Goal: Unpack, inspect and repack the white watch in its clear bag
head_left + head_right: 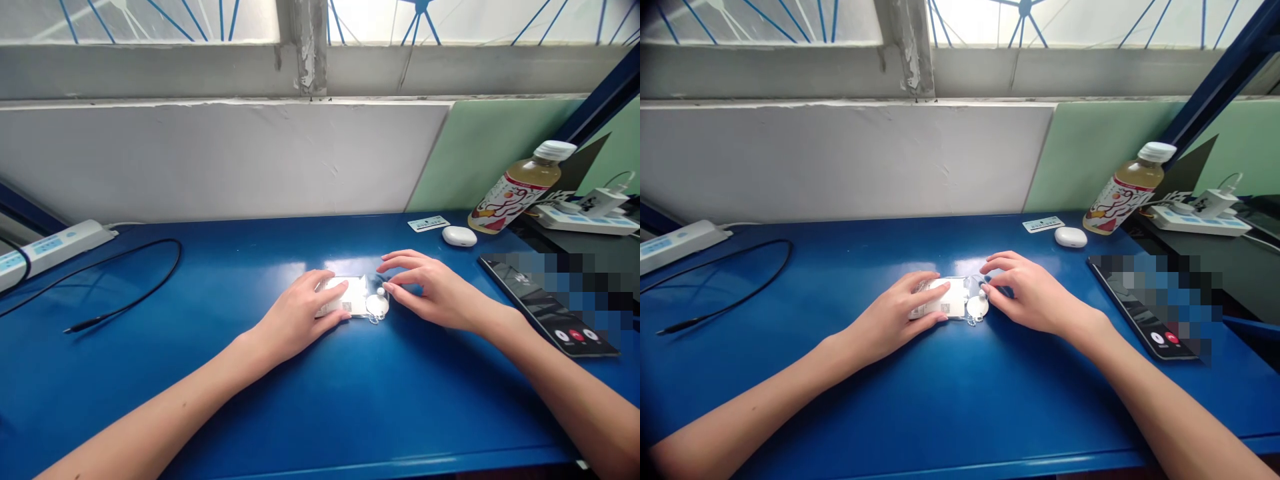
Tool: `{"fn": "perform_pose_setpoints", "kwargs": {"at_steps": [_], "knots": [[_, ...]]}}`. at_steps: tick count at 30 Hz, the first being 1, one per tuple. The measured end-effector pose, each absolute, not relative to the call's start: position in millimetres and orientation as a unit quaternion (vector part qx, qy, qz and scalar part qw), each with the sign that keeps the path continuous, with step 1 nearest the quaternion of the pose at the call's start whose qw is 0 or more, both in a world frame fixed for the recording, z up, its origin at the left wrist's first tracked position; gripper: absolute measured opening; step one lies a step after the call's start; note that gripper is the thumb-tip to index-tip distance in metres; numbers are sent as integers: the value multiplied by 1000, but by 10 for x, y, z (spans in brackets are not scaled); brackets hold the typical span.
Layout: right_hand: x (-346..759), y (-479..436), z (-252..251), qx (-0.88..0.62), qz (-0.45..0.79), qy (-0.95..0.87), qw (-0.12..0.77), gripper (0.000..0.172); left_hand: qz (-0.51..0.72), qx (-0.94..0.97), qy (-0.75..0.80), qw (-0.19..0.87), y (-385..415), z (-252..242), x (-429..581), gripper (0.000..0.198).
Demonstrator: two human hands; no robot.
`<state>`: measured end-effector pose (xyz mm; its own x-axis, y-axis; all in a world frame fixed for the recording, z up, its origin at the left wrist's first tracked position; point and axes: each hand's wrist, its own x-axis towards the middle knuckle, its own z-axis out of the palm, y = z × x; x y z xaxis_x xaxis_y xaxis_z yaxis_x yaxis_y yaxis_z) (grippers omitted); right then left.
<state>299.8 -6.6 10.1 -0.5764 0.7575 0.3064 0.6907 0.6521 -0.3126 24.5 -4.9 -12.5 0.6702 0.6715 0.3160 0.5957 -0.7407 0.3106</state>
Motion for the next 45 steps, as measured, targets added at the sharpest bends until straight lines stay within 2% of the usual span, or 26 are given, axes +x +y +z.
{"fn": "perform_pose_setpoints", "kwargs": {"at_steps": [6,16,23,36,40,45], "knots": [[2892,-125,72,-401,124,-873,249,18,210,910,346,90,-50,-137,246,41],[2836,-171,33,-387,143,-877,244,24,222,911,336,85,-57,-147,246,38],[2730,-252,10,-358,53,-902,237,20,227,911,333,87,-61,-139,248,38],[2526,-357,-18,-342,-149,-906,199,27,218,913,336,80,-52,-149,247,39],[2517,-377,-7,-352,-126,-905,204,27,217,913,338,75,-53,-152,248,38],[2544,-375,-40,-383,-17,-889,250,25,215,910,346,77,-55,-138,253,39]]}}
